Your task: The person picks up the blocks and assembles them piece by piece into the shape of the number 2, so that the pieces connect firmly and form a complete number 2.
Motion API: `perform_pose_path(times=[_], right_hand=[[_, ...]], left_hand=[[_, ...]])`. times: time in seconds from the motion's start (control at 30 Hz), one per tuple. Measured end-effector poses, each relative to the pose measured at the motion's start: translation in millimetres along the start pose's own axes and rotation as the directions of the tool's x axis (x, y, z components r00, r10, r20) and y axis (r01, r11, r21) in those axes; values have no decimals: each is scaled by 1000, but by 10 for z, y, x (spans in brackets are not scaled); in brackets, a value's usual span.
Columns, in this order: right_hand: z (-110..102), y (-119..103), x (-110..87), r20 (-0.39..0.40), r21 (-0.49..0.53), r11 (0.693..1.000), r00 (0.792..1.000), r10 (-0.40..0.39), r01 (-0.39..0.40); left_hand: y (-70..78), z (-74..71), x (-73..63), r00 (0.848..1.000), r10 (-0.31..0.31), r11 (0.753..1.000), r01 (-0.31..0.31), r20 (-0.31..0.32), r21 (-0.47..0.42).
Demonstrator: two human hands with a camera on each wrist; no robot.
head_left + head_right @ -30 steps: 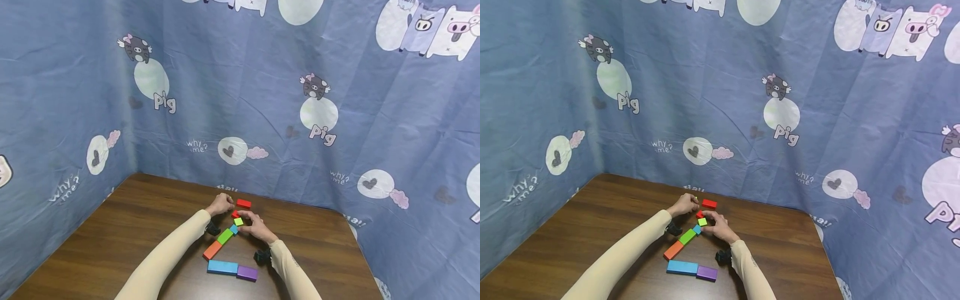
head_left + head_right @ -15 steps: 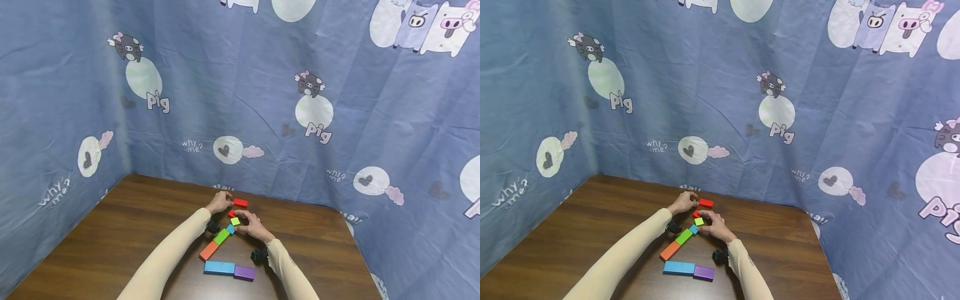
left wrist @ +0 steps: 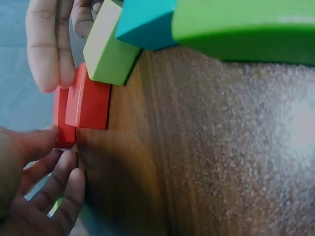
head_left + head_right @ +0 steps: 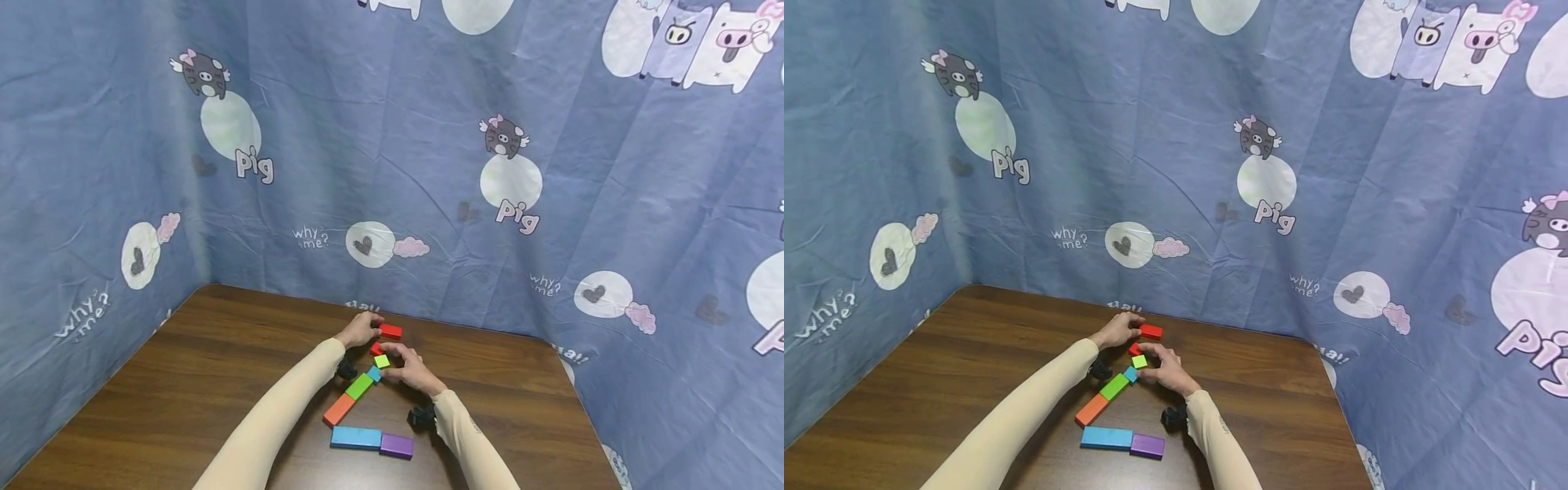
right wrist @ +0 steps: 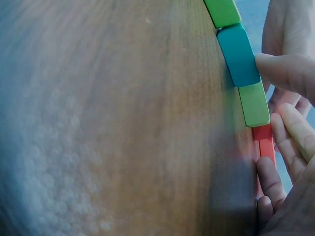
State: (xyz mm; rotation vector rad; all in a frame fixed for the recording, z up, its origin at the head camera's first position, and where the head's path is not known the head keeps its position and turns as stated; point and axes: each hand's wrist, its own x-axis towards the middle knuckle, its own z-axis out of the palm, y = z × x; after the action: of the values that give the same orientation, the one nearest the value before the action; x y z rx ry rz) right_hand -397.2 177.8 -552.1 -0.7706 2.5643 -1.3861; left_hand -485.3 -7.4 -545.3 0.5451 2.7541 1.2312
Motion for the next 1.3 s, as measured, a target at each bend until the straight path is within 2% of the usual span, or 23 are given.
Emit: perform_pose_path(times=[0.2, 0.5, 0.6, 0.73, 0.87, 0.97, 1.0, 1.1, 1.2, 1.23, 1.3], right_hand=[[7, 170, 59, 15, -34, 999, 999, 36, -35], [13, 163, 61, 12, -11, 1000, 1000, 13, -13], [-10, 35, 16, 20, -1, 1000, 1000, -1, 1], [-6, 58, 17, 21, -6, 1000, 1000, 2, -2], [11, 184, 53, 9, -30, 999, 1000, 15, -14], [7, 172, 55, 7, -31, 999, 1000, 26, -25], [9, 178, 58, 5, -33, 999, 1000, 26, -26], [13, 184, 58, 7, -36, 998, 999, 43, -43], [17, 192, 51, 9, -36, 998, 999, 48, -48], [17, 187, 48, 10, -32, 998, 999, 51, -51], [18, 183, 44, 13, -25, 998, 999, 52, -51]], left_hand=[[3, 11, 5, 1000, -2, 999, 2, -7, 52], [35, -25, -63, 999, 7, 998, -4, -38, 67], [33, -29, -83, 999, 6, 998, -4, -42, 67], [24, -38, -108, 999, 5, 998, -3, -46, 61], [-25, -71, -110, 999, -5, 999, 6, -34, 41], [-99, -112, -100, 999, 18, 999, -17, -27, 35], [-136, -126, -99, 998, 61, 997, -59, -36, 48], [-197, -157, -110, 996, 78, 995, -76, -34, 57], [-220, -175, -156, 998, 54, 998, -53, -37, 40], [-209, -179, -179, 999, 11, 1000, -10, -32, 27], [-207, -190, -227, 999, 2, 999, 0, -47, 39]])
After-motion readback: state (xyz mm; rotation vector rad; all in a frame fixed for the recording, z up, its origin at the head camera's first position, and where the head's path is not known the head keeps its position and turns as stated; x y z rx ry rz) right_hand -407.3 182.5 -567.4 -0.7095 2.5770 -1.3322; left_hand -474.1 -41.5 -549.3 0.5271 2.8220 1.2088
